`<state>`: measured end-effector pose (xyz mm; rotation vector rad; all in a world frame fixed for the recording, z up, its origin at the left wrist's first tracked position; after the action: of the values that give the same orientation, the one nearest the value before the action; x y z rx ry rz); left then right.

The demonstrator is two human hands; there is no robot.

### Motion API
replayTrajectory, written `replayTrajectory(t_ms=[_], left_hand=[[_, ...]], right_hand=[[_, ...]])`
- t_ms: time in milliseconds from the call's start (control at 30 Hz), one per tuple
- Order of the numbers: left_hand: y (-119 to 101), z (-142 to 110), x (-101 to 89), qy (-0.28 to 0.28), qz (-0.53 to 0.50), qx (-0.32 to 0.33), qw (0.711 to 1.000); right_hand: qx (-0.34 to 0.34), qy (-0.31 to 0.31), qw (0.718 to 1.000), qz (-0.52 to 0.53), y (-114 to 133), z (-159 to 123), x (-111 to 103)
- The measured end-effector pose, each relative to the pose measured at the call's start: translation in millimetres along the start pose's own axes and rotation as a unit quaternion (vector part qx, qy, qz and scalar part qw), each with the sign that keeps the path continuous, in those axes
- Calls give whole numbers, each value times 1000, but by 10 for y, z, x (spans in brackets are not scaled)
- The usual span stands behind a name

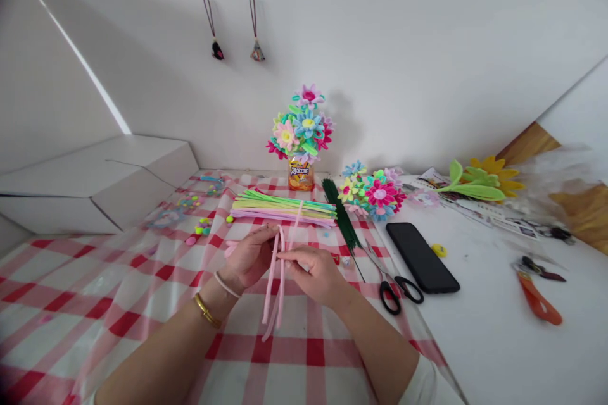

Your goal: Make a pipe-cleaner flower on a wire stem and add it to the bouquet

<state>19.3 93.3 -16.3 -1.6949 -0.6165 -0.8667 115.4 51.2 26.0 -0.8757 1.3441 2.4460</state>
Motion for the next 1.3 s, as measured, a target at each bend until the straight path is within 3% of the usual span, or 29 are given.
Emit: replayTrajectory(t_ms=[200,433,700,933,1133,1300], left_hand=[[81,-74,165,82,108,-48,990],[160,-124,130,66,177,-96,977],[290,-193,208,118,124,-168,971],[388,-271,288,159,81,-227,957],[377,-273,286,154,99,-220,958],[355,-263,329,150,90,-191,966]], right_hand=[[163,-46,974,154,-242,-6,-116],[213,14,963,161,-364,-9,-93],[237,45,952,189,-373,-61,-19],[230,-17,954,193,-369,-28,-121],[219,-41,949,223,-376,-24,-138],[195,4,954,227,-352,3,-143]])
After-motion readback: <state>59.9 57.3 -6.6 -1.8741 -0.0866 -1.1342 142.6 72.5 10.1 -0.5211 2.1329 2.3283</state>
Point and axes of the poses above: each hand's wrist, its own z-axis towards the middle knuckle, its own x-axis out of the palm, y = z × x, the point moved 9 cm from there along z, towards the middle knuckle, and after that the axes turned 13 degrees about -z, right-handed, at the moved point
